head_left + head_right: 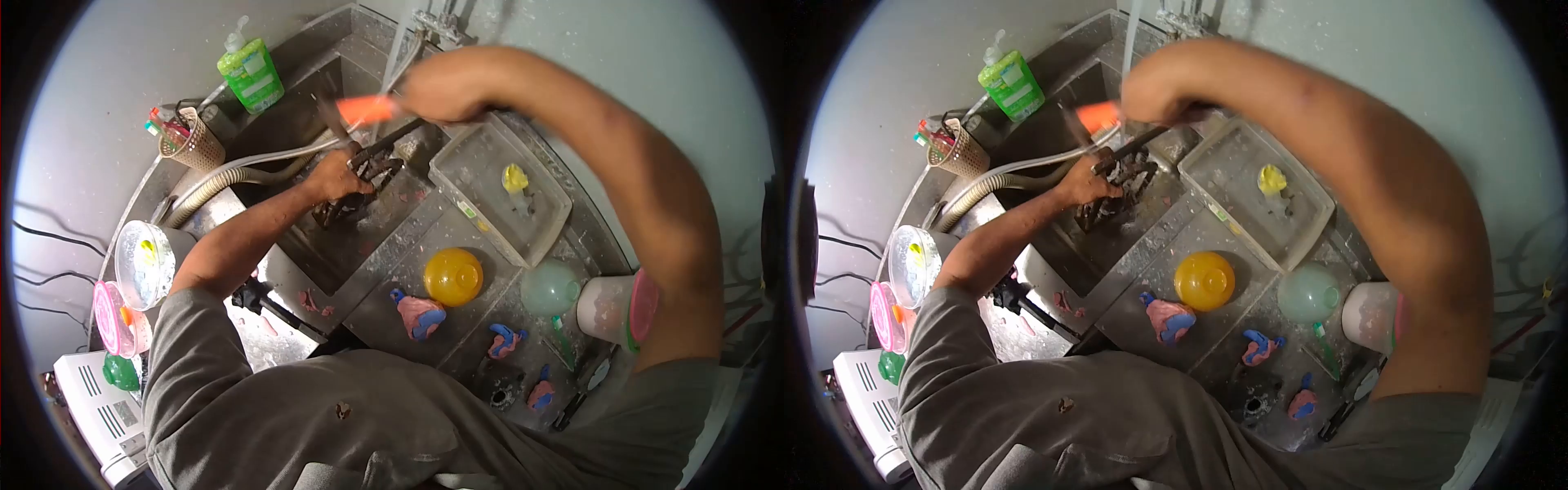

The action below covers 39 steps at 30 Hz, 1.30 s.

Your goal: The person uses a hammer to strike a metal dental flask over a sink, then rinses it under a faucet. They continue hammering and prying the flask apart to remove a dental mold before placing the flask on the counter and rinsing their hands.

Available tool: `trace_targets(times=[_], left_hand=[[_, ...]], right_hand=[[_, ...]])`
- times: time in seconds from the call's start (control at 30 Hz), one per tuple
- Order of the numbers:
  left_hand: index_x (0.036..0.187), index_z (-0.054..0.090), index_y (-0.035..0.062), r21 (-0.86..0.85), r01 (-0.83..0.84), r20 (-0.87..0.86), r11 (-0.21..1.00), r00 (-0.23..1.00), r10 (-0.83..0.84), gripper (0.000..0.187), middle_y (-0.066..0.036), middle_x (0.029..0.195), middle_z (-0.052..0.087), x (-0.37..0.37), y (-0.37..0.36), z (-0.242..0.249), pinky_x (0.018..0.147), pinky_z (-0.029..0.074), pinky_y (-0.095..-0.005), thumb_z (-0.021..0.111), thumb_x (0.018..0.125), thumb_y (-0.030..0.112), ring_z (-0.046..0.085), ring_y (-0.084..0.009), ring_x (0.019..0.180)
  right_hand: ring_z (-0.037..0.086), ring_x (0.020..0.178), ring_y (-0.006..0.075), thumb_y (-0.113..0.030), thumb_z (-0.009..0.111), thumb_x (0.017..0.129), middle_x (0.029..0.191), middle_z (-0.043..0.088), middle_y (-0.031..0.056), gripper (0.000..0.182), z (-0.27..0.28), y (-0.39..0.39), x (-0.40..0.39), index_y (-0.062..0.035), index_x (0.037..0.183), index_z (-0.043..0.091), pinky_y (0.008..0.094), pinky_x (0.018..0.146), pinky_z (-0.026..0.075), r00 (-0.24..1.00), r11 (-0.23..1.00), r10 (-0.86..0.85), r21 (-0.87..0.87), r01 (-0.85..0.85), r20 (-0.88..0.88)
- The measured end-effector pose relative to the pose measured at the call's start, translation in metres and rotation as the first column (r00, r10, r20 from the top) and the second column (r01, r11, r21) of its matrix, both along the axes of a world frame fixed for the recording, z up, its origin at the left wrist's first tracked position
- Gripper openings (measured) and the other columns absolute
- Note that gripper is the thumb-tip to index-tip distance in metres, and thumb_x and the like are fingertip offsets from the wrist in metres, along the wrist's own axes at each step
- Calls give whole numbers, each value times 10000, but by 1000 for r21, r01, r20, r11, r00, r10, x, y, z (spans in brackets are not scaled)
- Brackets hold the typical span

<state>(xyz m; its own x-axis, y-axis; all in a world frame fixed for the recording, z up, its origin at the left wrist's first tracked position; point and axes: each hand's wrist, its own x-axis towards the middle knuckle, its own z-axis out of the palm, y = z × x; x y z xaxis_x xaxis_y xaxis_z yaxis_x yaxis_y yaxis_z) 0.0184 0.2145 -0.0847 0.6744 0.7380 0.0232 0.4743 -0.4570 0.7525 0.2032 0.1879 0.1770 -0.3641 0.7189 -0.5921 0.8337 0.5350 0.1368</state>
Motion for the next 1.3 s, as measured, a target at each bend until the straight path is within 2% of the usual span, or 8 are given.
trace_targets(times=[0.1, 0.17, 0.27, 0.37, 0.43, 0.5, 0.67, 1.3], left_hand=[[1157, 566, 13, 32, 7, 20, 999, 1000, -7, 592, -140, 965, 627, -3, -2, 2, 883, 451, -359, 795, 623, 125, 574, -232, 946], [1195, 537, -5, -155, 2, -183, 988, 983, -30, 635, -148, 1019, 639, -2, -6, 24, 920, 444, -355, 793, 629, 132, 585, -237, 1029], [1164, 522, -72, 406, 16, 162, 914, 983, -89, 687, -175, 905, 629, -5, 7, 6, 825, 473, -355, 816, 592, 169, 609, -259, 884], [1145, 526, -87, 0, -146, -108, 989, 983, 145, 690, -198, 850, 631, -6, -7, 40, 767, 483, -366, 818, 590, 200, 619, -265, 820], [1157, 512, -95, -96, -167, -232, 981, 962, 141, 705, -199, 806, 632, -6, 6, 23, 736, 488, -375, 811, 599, 216, 625, -263, 794], [1152, 516, -93, 36, -153, 29, 988, 988, 152, 695, -179, 750, 605, -5, 5, 25, 711, 483, -379, 807, 602, 216, 603, -254, 745], [1094, 534, -80, 29, -220, -95, 975, 970, 222, 644, -199, 838, 625, -3, 4, 28, 751, 480, -377, 797, 594, 230, 612, -287, 801], [1184, 486, -46, 52, -81, -149, 995, 985, 88, 742, -247, 908, 640, 12, -12, -25, 768, 482, -408, 794, 567, 226, 626, -367, 875]], right_hand=[[584, 550, 296, -360, 352, 1002, 618, 597, 151, 521, 33, -19, 4, 32, 789, 622, 431, 565, 483, 975, 969, -224, -110, 222, -4], [627, 769, 348, -393, 416, 978, 813, 643, 184, 450, -5, -28, 9, -8, 890, 632, 452, 714, 490, 969, 981, -21, 180, 67, -246], [634, 835, 344, -392, 457, 958, 884, 653, 169, 388, 13, -38, 18, -55, 1023, 637, 455, 748, 494, 986, 980, 6, 196, 27, -167], [643, 847, 333, -387, 493, 938, 889, 663, 143, 360, 35, -63, 25, -106, 1116, 631, 452, 765, 502, 960, 967, -200, 196, 161, 195], [652, 856, 309, -385, 519, 925, 896, 670, 123, 327, 12, -72, 37, -145, 1103, 653, 443, 765, 513, 986, 970, -122, 195, 143, -112], [668, 855, 288, -353, 542, 910, 911, 682, 104, 292, -7, -89, 19, -140, 1053, 681, 445, 735, 530, 986, 982, -149, 107, 157, -75], [698, 868, 254, -176, 537, 867, 914, 716, 77, 216, -159, -91, -19, -113, 955, 724, 386, 727, 541, 992, 991, 126, 41, -126, 12], [661, 1007, 229, -234, 568, 883, 1091, 688, 65, 237, -347, -39, -62, -161, 1062, 704, 382, 784, 513, 867, 846, -495, 196, 495, -53]])
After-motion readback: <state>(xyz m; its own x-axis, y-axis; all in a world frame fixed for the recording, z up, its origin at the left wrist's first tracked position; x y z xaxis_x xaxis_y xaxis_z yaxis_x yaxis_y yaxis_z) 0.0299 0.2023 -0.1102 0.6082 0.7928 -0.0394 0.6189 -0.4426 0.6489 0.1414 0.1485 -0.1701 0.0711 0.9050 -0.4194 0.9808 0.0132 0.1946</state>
